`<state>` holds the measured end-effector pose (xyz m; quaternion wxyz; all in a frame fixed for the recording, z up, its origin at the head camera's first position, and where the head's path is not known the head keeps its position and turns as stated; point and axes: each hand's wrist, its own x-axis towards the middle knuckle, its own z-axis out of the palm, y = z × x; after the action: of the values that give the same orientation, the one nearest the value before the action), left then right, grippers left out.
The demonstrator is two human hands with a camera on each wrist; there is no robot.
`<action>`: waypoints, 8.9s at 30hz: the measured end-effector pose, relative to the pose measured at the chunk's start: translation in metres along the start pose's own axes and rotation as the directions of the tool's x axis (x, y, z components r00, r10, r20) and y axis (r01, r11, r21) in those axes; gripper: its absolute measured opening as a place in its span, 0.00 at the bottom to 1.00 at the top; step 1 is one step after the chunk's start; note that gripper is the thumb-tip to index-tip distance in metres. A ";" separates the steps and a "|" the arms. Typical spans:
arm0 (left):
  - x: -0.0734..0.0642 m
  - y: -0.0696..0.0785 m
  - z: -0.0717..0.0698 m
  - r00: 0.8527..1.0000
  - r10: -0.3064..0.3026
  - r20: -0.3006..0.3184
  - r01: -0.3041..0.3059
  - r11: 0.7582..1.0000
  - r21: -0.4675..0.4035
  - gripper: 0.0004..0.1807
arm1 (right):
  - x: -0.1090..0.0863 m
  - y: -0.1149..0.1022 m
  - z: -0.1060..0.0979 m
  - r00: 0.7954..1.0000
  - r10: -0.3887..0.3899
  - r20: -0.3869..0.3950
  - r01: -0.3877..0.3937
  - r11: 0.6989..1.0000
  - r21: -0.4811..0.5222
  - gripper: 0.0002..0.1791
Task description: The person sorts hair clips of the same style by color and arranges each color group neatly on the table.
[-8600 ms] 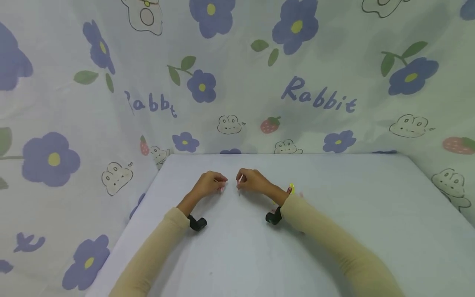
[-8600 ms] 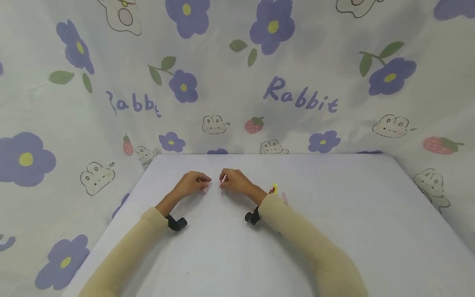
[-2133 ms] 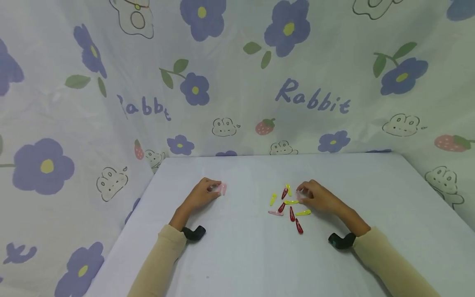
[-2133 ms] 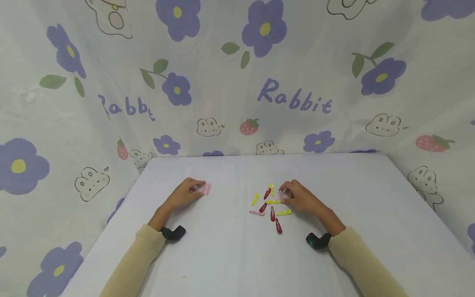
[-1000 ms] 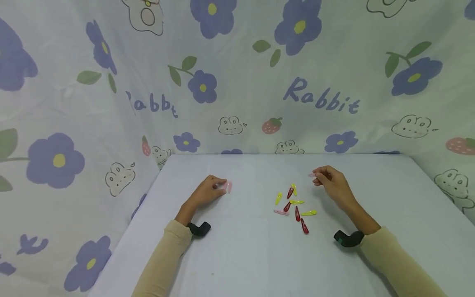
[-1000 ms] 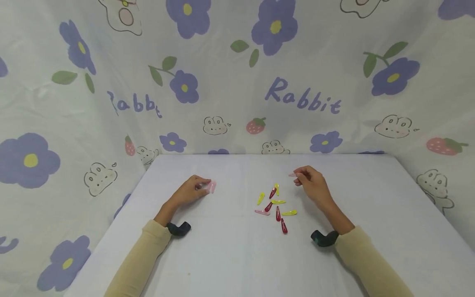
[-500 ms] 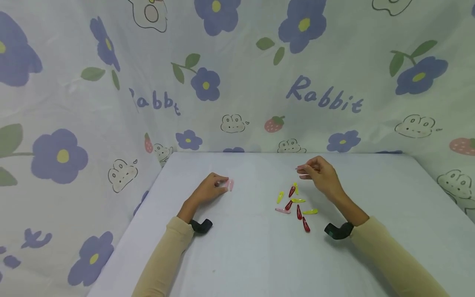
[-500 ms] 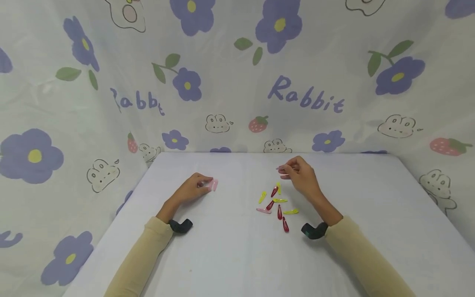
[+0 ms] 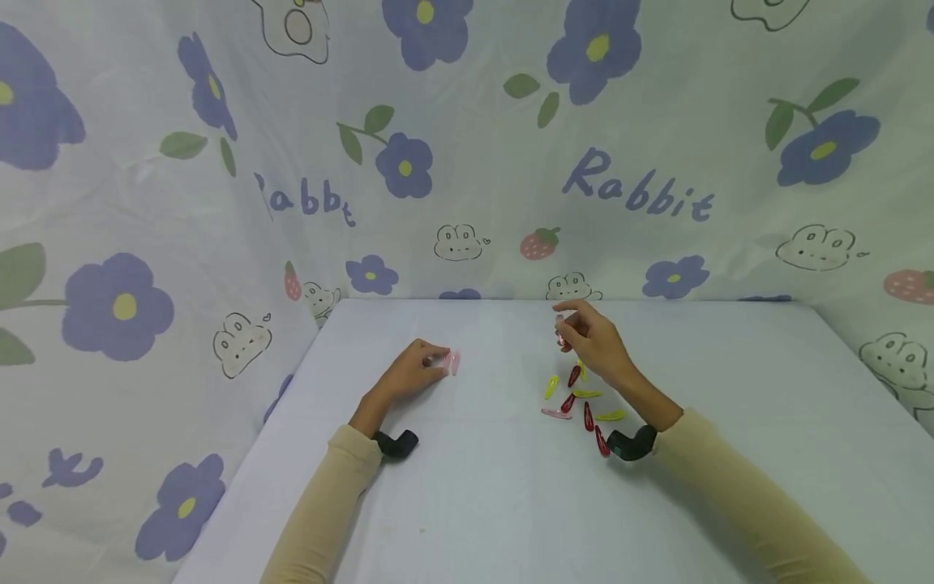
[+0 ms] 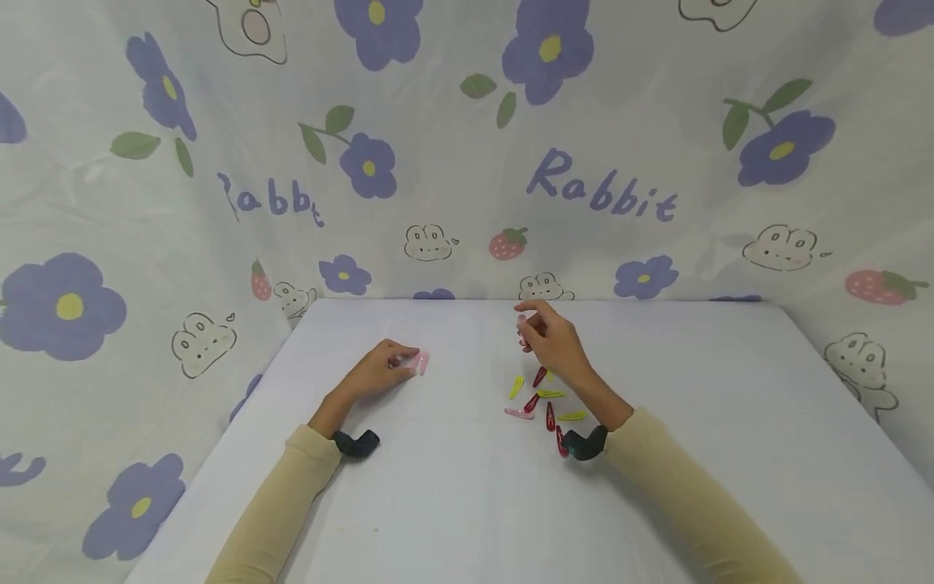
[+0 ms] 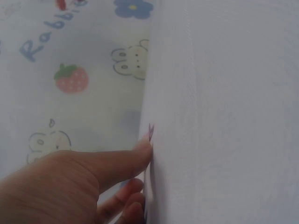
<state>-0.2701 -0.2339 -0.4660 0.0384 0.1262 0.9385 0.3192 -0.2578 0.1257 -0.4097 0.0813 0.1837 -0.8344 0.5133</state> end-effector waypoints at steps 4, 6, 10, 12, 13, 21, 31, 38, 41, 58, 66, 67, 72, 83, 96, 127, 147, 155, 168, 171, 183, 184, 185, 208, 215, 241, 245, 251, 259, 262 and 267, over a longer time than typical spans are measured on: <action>-0.001 0.000 0.000 1.000 0.001 0.004 -0.001 1.000 0.002 0.23 | 0.006 -0.005 0.014 1.000 -0.011 0.018 0.010 1.000 0.029 0.09; -0.001 0.001 0.000 1.000 0.005 0.004 -0.005 1.000 0.002 0.23 | 0.009 -0.008 0.021 0.999 -0.005 0.040 0.004 1.000 0.011 0.10; -0.002 0.002 -0.001 1.000 0.010 0.003 -0.010 1.000 0.003 0.23 | 0.012 -0.013 0.037 0.993 -0.015 0.113 0.017 1.000 -0.017 0.14; -0.002 0.002 -0.001 1.000 0.009 0.002 -0.009 1.000 0.002 0.23 | 0.013 -0.015 0.045 0.989 -0.011 0.148 0.010 1.000 0.011 0.15; -0.002 0.002 -0.001 1.000 0.010 0.001 -0.010 1.000 0.001 0.23 | 0.014 -0.016 0.049 0.987 -0.007 0.163 0.002 0.999 0.033 0.16; -0.001 0.002 0.000 1.000 0.002 0.009 -0.002 1.000 0.001 0.23 | 0.013 -0.021 0.073 0.975 0.069 0.209 -0.106 0.979 0.174 0.21; -0.002 0.000 -0.002 0.999 -0.023 0.025 0.023 1.000 0.000 0.23 | 0.015 -0.028 0.099 0.960 0.142 0.242 -0.191 0.962 0.194 0.25; -0.001 -0.001 0.000 1.000 -0.015 0.026 0.016 1.000 -0.018 0.23 | 0.019 -0.021 0.115 0.964 0.156 0.217 -0.176 0.982 0.076 0.27; 0.000 -0.002 0.001 1.000 -0.013 0.026 0.013 1.000 -0.007 0.23 | 0.019 -0.019 0.121 0.962 0.164 0.218 -0.174 0.984 0.027 0.27; 0.005 -0.002 -0.001 0.999 0.047 0.002 -0.047 0.999 -0.014 0.22 | 0.028 0.005 0.157 0.980 -0.006 0.198 0.041 0.984 -0.171 0.25; -0.002 -0.003 0.002 1.000 0.020 0.002 -0.020 1.000 -0.016 0.22 | 0.027 0.008 0.160 0.966 -0.025 0.258 0.094 0.961 -0.260 0.24; -0.003 -0.004 0.002 1.000 0.022 0.002 -0.022 1.000 -0.017 0.22 | 0.027 0.008 0.159 0.966 -0.009 0.259 0.079 0.962 -0.260 0.27; -0.003 -0.003 0.002 1.000 0.013 -0.001 -0.013 1.000 -0.023 0.22 | 0.028 0.006 0.157 0.963 0.051 0.265 0.022 0.964 -0.264 0.32; -0.002 0.000 0.004 1.000 -0.004 -0.002 0.004 0.999 -0.034 0.22 | 0.029 0.004 0.154 0.960 0.080 0.268 -0.001 0.960 -0.282 0.24; -0.002 -0.005 0.000 1.000 0.025 0.014 -0.025 0.999 -0.039 0.23 | 0.032 0.005 0.156 0.957 0.082 0.278 -0.006 0.965 -0.262 0.24; -0.003 -0.005 0.000 0.999 0.046 0.000 -0.046 0.998 -0.038 0.23 | 0.037 0.007 0.155 0.939 0.078 0.336 0.020 0.960 -0.281 0.26; 0.000 -0.004 0.000 1.000 0.008 0.010 -0.008 1.000 -0.021 0.23 | 0.040 -0.041 0.071 0.884 0.081 0.461 0.070 0.951 -0.301 0.25; -0.002 -0.004 -0.007 1.000 0.022 0.006 -0.022 0.999 -0.030 0.24 | 0.022 -0.043 0.033 0.859 0.073 0.506 0.126 0.929 -0.348 0.20; -0.004 -0.010 -0.004 1.000 -0.008 0.021 0.009 0.998 -0.059 0.24 | -0.022 -0.013 0.007 0.823 0.067 0.564 0.144 0.936 -0.321 0.10; -0.002 -0.011 -0.002 1.000 0.002 0.018 -0.001 0.999 -0.051 0.24 | -0.033 -0.007 0.001 0.806 0.108 0.582 0.116 0.936 -0.333 0.04; 0.010 -0.004 -0.004 1.000 0.017 -0.001 -0.017 0.999 -0.049 0.24 | -0.050 0.007 -0.015 0.829 0.145 0.541 0.083 0.924 -0.374 0.07; 0.009 -0.003 -0.004 1.000 0.015 0.003 -0.015 0.999 -0.050 0.24 | -0.050 0.009 -0.014 0.829 0.145 0.540 0.080 0.925 -0.371 0.07; 0.008 -0.004 -0.003 1.000 0.009 0.007 -0.008 0.998 -0.055 0.24 | -0.051 0.011 -0.012 0.829 0.145 0.541 0.081 0.925 -0.372 0.07; 0.000 -0.007 0.002 0.999 -0.035 0.035 0.036 0.998 -0.052 0.24 | -0.058 0.027 -0.002 0.833 0.032 0.553 0.196 0.916 -0.349 0.11; -0.001 -0.005 0.002 1.000 -0.016 0.008 0.016 0.998 -0.065 0.23 | -0.060 0.026 0.006 0.854 0.090 0.513 0.120 0.925 -0.361 0.04; -0.006 -0.001 0.005 1.000 0.011 -0.020 -0.012 0.998 -0.064 0.22 | -0.066 0.032 0.009 0.865 0.116 0.489 0.041 0.954 -0.298 0.07; -0.006 -0.001 0.004 1.000 0.003 -0.020 -0.004 0.998 -0.061 0.22 | -0.067 0.033 0.010 0.869 0.101 0.484 0.054 0.954 -0.295 0.07; -0.007 -0.006 0.006 1.000 0.014 -0.022 -0.015 0.998 -0.054 0.22 | -0.070 0.033 0.012 0.875 0.068 0.480 0.081 0.956 -0.282 0.07; -0.009 -0.007 0.011 1.000 0.002 -0.029 -0.004 0.998 -0.058 0.22 | -0.074 0.020 0.011 0.882 0.049 0.469 0.114 0.943 -0.314 0.08; -0.009 -0.007 0.010 0.999 0.005 -0.040 -0.007 0.999 -0.048 0.22 | -0.074 0.008 0.006 0.883 0.007 0.469 0.146 0.946 -0.288 0.09; -0.008 -0.006 0.006 0.999 0.012 -0.031 -0.013 0.999 -0.044 0.22 | -0.072 -0.008 0.000 0.890 -0.092 0.446 0.212 0.950 -0.227 0.09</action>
<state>-0.2632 -0.2374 -0.4744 0.0247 0.1262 0.9309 0.3419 -0.1888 0.1385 -0.4262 -0.0400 0.3448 -0.8765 0.3335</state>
